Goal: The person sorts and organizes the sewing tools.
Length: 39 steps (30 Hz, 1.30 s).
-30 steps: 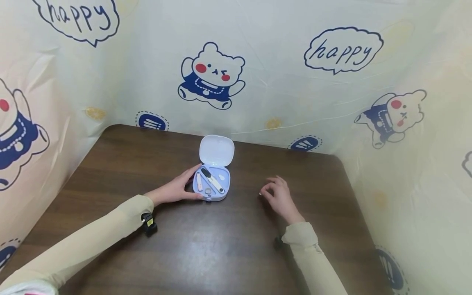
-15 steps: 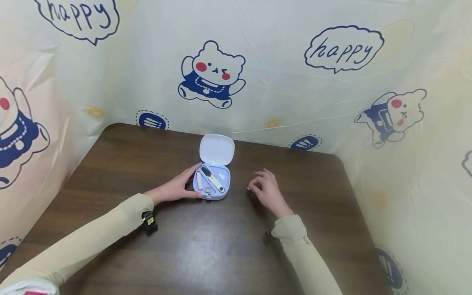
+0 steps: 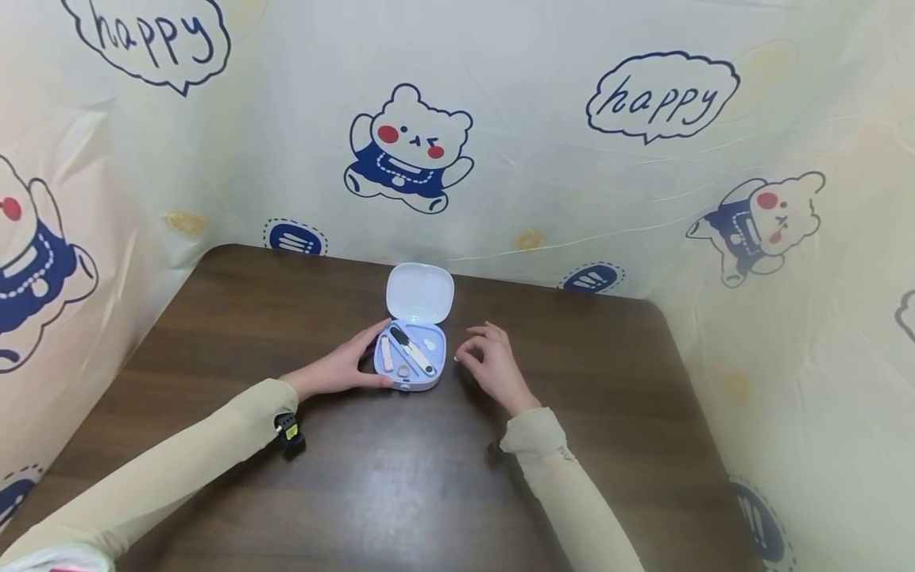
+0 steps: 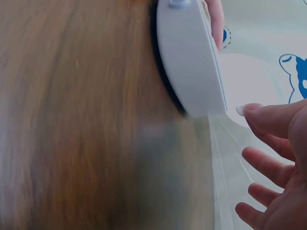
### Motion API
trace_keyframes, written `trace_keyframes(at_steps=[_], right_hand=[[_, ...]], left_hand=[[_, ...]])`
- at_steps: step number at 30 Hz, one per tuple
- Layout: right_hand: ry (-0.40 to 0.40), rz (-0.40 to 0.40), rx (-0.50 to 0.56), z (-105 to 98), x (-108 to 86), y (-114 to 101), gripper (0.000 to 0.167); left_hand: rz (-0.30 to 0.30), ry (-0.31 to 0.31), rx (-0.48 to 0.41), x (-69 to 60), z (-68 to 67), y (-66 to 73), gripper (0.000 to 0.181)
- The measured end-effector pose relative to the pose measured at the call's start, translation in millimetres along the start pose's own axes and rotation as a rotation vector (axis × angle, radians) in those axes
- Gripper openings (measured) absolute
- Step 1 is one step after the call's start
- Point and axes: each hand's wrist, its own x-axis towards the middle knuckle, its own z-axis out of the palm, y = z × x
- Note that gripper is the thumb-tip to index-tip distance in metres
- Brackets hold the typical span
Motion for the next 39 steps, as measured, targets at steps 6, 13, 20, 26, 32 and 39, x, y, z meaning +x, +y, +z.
trace_keyframes(at_steps=[6,13,20,26,32,39], right_hand=[[-0.005,0.025,0.026,13,5.3,-6,0.006],[0.013,0.035,0.068,25,11.9,-10,0.006],[-0.005,0.029,0.042,33,16.5,-13,0.007],[-0.019,-0.001,-0.003,34,17.7,-15,0.006],[-0.028,-0.014,-0.024,33,19.5,-15,0.006],[-0.036,0.009,-0.027,32,20.3,-17,0.006]], left_hand=[[0.008,0.003,-0.01,-1.5,1.7,-1.7,0.115],[0.017,0.013,-0.015,-1.8,2.4,-3.7,0.114],[0.023,0.013,-0.011,-2.2,2.5,-3.3,0.114],[0.019,0.01,-0.017,-2.2,2.6,-2.3,0.114],[0.012,0.009,-0.018,-0.5,2.1,-2.8,0.114],[0.017,0.011,-0.018,-1.5,0.6,-0.5,0.114]])
